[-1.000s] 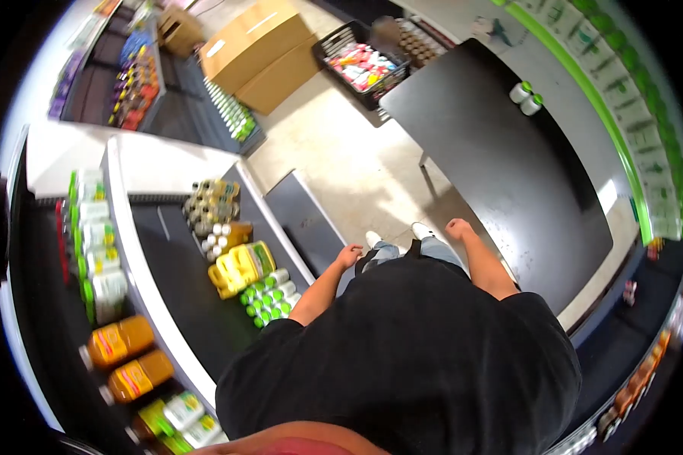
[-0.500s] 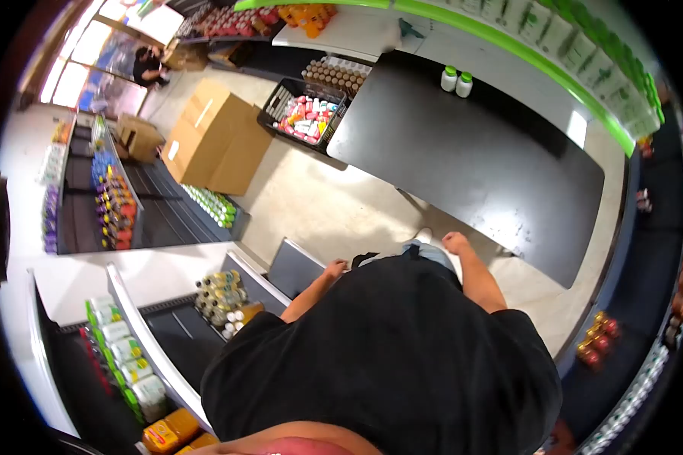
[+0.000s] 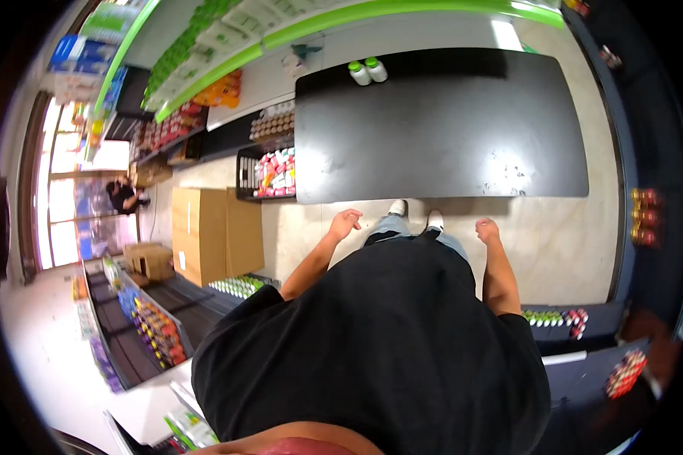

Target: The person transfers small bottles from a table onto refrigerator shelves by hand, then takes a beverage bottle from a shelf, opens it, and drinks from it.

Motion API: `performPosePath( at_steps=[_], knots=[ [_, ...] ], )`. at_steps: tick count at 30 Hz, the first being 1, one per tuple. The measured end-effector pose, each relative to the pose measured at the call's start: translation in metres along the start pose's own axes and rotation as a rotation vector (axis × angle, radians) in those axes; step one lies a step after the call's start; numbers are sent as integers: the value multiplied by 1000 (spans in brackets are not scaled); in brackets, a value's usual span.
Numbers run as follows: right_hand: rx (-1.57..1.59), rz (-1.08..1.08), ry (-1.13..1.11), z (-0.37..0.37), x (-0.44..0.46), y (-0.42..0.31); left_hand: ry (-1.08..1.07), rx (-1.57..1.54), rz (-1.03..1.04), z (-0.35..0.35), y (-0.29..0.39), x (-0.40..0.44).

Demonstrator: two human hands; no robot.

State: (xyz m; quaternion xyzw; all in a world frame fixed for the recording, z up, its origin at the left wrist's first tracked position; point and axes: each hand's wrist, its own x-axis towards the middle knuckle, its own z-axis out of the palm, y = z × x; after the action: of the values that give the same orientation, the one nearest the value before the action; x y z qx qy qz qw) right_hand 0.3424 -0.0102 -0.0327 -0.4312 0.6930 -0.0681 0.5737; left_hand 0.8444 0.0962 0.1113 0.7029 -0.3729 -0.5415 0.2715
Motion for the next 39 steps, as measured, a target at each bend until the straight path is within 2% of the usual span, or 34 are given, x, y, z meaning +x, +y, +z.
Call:
performPosePath(
  at_steps=[4, 6, 8, 12, 14, 15, 16, 18, 21, 22, 24, 27, 31, 35, 39],
  knots=[
    [213, 174, 172, -8, -50, 58, -124, -43, 178, -16, 52, 73],
    [308, 222, 240, 2, -68, 92, -57, 126, 283, -27, 92, 107],
    [391, 308, 286, 14, -100, 99, 58, 434, 450, -44, 126, 152],
    [558, 437, 370, 62, -160, 86, 198, 679, 593, -67, 203, 225],
    [623, 451, 368, 99, -174, 84, 301, 713, 752, -72, 230, 256],
    [643, 497, 370, 118, -177, 83, 277, 704, 654, -71, 252, 258],
    [732, 444, 379, 141, -173, 94, 242, 740, 558, -70, 273, 258],
    [784, 358, 402, 174, -180, 78, 299, 845, 542, -66, 277, 284],
    [517, 370, 432, 191, -205, 10, 244, 942, 512, -58, 288, 302],
    [462, 319, 479, 202, -204, 6, 238, 978, 509, -55, 291, 303],
    [252, 221, 606, 237, -184, 49, 227, 1007, 512, -53, 295, 308],
    [427, 350, 521, 243, -214, 25, 266, 1064, 485, -52, 293, 324],
    [845, 367, 558, 257, -241, 29, 285, 1134, 435, -53, 299, 326],
    [768, 419, 569, 266, -261, 20, 307, 1238, 433, -55, 307, 319],
    [739, 467, 560, 274, -269, 16, 171, 1325, 392, -64, 302, 324]
  ],
)
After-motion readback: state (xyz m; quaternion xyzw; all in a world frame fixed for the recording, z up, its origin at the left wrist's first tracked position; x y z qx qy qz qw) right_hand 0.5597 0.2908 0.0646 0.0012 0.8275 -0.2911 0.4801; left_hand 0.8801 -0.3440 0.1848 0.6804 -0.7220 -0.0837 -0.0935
